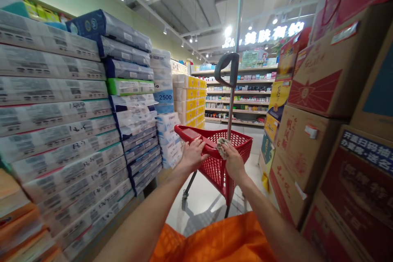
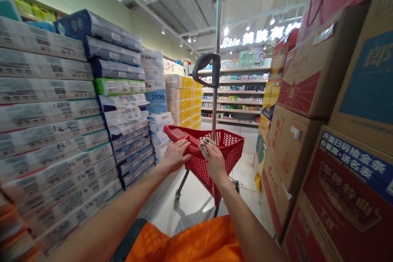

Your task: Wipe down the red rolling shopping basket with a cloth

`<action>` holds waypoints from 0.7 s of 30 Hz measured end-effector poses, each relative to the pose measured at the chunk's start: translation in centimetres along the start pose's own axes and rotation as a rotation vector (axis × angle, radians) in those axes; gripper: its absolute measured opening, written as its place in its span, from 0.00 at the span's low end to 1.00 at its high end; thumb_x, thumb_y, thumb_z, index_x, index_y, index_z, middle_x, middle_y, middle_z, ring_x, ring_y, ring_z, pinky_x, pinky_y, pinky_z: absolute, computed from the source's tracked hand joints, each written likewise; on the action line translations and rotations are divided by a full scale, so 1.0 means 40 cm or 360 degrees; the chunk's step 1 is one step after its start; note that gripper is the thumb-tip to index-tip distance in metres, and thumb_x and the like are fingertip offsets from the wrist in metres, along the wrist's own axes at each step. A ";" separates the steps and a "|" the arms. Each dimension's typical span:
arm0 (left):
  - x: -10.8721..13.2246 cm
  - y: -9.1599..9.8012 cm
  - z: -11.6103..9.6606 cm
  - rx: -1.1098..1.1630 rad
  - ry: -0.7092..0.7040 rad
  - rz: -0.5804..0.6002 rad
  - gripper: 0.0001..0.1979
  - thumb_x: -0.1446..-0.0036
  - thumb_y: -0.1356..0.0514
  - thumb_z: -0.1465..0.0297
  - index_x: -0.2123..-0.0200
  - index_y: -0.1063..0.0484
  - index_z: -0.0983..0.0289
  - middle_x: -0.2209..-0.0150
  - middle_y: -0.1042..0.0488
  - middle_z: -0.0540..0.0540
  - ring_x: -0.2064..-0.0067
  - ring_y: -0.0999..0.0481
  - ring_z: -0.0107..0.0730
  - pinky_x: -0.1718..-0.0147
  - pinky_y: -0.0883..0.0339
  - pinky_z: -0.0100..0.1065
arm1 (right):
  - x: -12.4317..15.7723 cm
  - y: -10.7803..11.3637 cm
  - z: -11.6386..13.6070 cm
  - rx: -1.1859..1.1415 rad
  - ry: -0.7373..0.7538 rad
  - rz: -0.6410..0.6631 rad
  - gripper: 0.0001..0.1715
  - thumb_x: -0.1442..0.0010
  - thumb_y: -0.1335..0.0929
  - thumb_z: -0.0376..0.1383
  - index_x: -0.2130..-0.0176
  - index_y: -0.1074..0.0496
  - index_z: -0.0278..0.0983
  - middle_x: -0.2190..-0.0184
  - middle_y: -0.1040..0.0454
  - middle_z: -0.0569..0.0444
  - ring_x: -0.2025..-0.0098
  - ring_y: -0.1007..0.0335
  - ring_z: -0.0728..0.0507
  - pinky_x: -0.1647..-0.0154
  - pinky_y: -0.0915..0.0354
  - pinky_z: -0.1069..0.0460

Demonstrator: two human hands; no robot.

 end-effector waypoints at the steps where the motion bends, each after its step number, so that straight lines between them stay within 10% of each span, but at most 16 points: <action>1: -0.003 0.000 -0.015 -0.0006 0.0024 -0.0026 0.22 0.45 0.48 0.59 0.49 0.38 0.60 0.43 0.39 0.55 0.43 0.42 0.40 0.46 0.51 0.48 | -0.012 0.007 -0.017 0.0028 -0.0017 0.0036 0.25 0.46 0.43 0.25 0.52 0.31 0.36 0.49 0.33 0.48 0.46 0.39 0.44 0.45 0.40 0.46; 10: -0.020 0.011 -0.190 0.0013 -0.0104 -0.0176 0.23 0.45 0.50 0.54 0.55 0.34 0.64 0.51 0.31 0.60 0.49 0.37 0.43 0.51 0.47 0.45 | -0.052 0.122 -0.135 0.0089 -0.0093 0.0177 0.21 0.50 0.41 0.26 0.61 0.26 0.38 0.55 0.28 0.51 0.52 0.33 0.44 0.48 0.38 0.46; 15: -0.026 -0.008 -0.058 0.0005 0.0193 -0.0027 0.30 0.46 0.51 0.54 0.44 0.44 0.63 0.39 0.47 0.60 0.39 0.50 0.46 0.44 0.57 0.52 | -0.051 0.200 -0.180 0.0079 -0.0253 0.0022 0.24 0.53 0.42 0.25 0.62 0.25 0.37 0.57 0.26 0.51 0.54 0.31 0.43 0.50 0.36 0.46; 21: -0.013 -0.030 -0.016 -0.0144 0.0191 0.0104 0.32 0.47 0.48 0.58 0.41 0.49 0.63 0.38 0.51 0.61 0.38 0.54 0.47 0.43 0.62 0.56 | -0.044 0.131 -0.017 0.0235 0.0127 0.0088 0.23 0.51 0.42 0.26 0.60 0.26 0.40 0.54 0.29 0.52 0.51 0.34 0.44 0.50 0.37 0.47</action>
Point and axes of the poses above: each hand's wrist, its own x-axis away from the middle knuckle, its own y-axis out of the back of the hand, z = x × y, the point moved 9 cm from there along -x, towards the middle knuckle
